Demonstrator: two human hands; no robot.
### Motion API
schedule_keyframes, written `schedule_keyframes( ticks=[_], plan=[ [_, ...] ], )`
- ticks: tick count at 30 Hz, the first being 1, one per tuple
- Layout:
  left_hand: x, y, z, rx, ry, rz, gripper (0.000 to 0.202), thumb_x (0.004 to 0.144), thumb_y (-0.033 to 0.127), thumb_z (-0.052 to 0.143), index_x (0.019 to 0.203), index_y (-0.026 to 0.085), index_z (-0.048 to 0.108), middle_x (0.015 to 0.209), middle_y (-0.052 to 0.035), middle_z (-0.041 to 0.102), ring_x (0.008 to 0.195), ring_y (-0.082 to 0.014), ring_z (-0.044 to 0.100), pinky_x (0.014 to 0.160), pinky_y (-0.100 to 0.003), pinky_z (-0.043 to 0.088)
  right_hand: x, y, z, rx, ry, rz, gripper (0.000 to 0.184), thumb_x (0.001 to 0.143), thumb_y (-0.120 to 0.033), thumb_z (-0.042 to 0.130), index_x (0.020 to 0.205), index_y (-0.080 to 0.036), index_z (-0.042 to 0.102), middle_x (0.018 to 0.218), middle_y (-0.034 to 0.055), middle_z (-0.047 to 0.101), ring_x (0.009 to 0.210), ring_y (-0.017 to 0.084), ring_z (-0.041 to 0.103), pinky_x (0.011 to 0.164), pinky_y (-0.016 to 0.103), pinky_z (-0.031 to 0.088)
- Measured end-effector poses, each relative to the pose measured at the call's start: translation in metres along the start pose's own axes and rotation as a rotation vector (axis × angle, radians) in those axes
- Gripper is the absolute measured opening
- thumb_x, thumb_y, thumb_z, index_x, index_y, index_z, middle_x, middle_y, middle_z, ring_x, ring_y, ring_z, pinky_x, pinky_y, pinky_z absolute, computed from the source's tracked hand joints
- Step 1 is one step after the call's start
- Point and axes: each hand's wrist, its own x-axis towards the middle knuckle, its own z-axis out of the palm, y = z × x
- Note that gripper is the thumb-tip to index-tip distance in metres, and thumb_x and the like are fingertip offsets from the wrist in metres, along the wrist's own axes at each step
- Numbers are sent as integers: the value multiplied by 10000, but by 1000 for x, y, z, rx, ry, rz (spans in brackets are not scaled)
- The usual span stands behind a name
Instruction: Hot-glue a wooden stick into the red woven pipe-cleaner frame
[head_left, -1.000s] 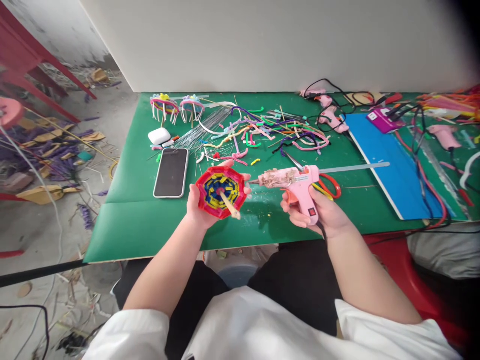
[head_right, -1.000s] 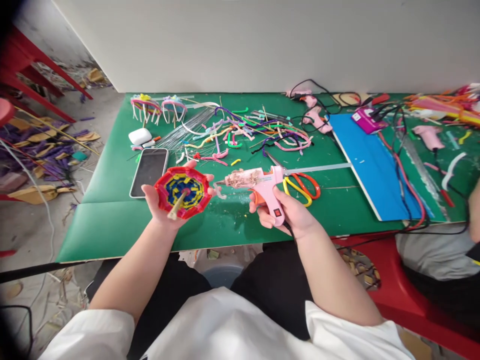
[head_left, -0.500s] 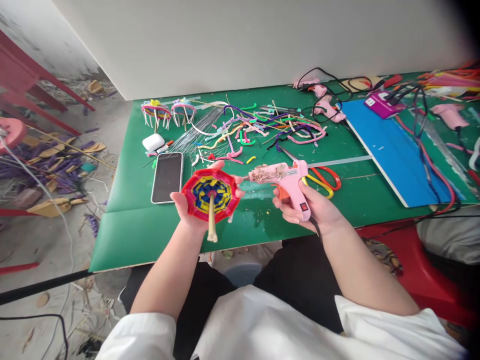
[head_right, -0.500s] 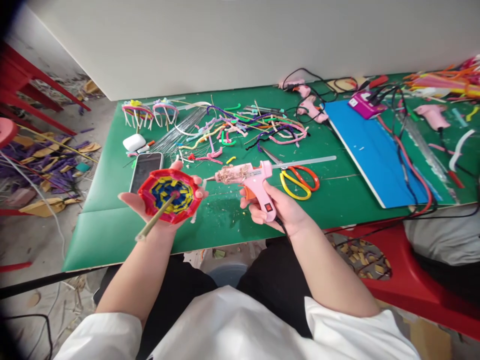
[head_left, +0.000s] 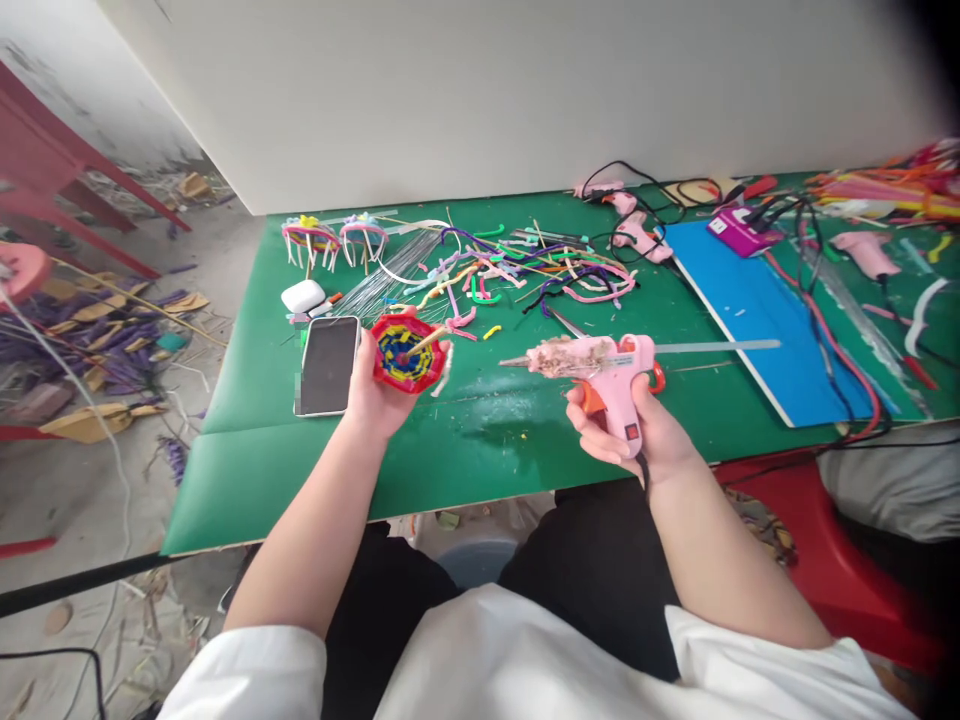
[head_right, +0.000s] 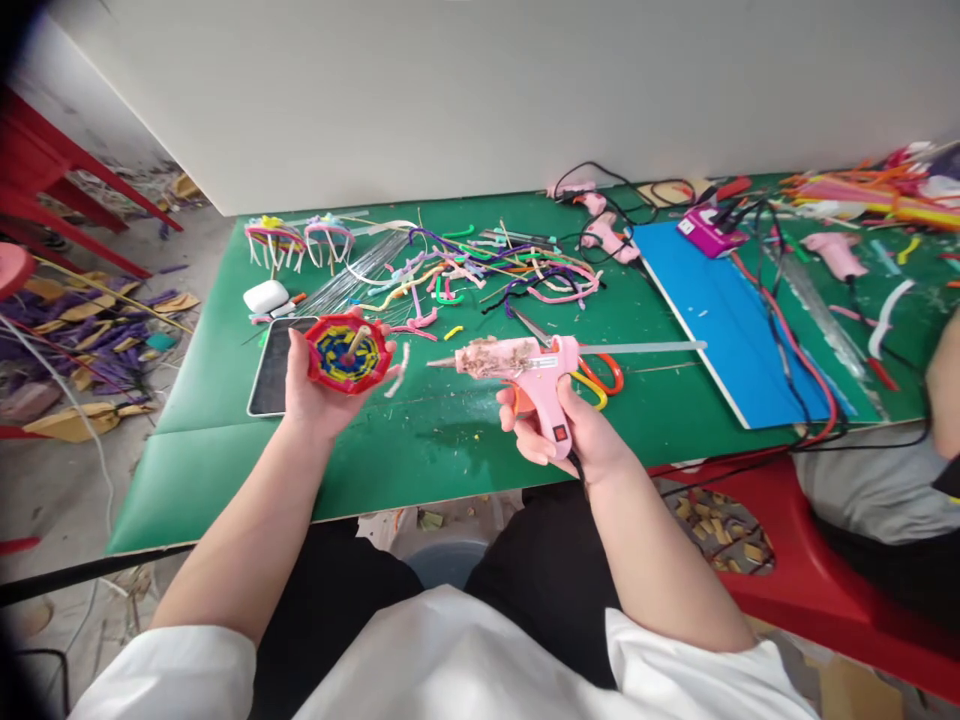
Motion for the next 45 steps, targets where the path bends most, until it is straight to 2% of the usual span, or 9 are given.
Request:
schedule_keyframes(
  ticks=[3,7,11,15,22,27,31,39,45],
  plan=[
    [-4,-2,-1,-12,-3,-23,594,781,635,488,1213,230,538,1123,-84,642,998,-257,639,849,-388,522,0,-1,2,6,-91,-62,609,712,-743,484,903,-180,616,737,22,607,306,20,271,294,194,276],
    [-20,2,10,-66,-88,-31,657,777,695,432,1244,242,524,1116,-85,640,964,-280,643,854,-449,514,4,-4,15,-86,-159,-94,554,721,-716,503,923,-216,627,796,44,620,349,67,436,315,218,355],
    [-34,1,19,-77,-126,-76,769,700,751,478,1298,266,481,1117,-86,640,1041,-336,607,827,-463,521,6,-2,31,-214,-256,-90,566,728,-703,507,1042,-248,627,899,84,640,403,94,504,314,215,302],
    [-42,0,22,-76,-83,-64,769,695,750,483,1299,274,485,1093,-88,653,1130,-336,562,869,-465,506,5,2,47,-325,-186,-86,544,769,-667,496,1094,-245,607,911,77,625,449,85,488,347,222,270],
    [-46,4,27,-120,-63,-50,723,754,708,443,1300,236,487,1087,-91,654,1176,-336,530,924,-474,474,8,0,63,-368,-136,-89,467,800,-608,515,1020,-213,630,835,52,601,464,74,465,355,219,261],
    [-47,4,26,-66,-29,-18,786,757,710,427,1376,226,389,1108,-99,646,1194,-334,515,931,-480,472,10,0,66,-373,-111,-79,454,784,-610,539,1009,-231,647,802,33,601,455,69,474,354,209,256],
    [-46,4,27,44,-70,10,867,736,755,387,1406,207,338,1100,-112,652,1170,-336,531,913,-468,485,11,0,68,-384,-111,-90,459,767,-630,545,966,-232,660,765,17,594,451,69,480,366,208,283],
    [-45,3,24,129,-46,51,859,756,756,322,1410,199,333,1060,-119,660,1172,-333,527,894,-478,487,10,0,72,-384,-75,-101,448,766,-617,560,920,-209,659,706,3,576,457,66,488,367,194,311],
    [-45,4,26,123,-84,31,855,759,762,287,1392,192,360,1070,-114,652,1187,-330,516,909,-476,474,10,0,67,-400,-86,-63,471,760,-638,546,931,-214,654,669,-3,575,443,65,478,369,184,339]
  ],
)
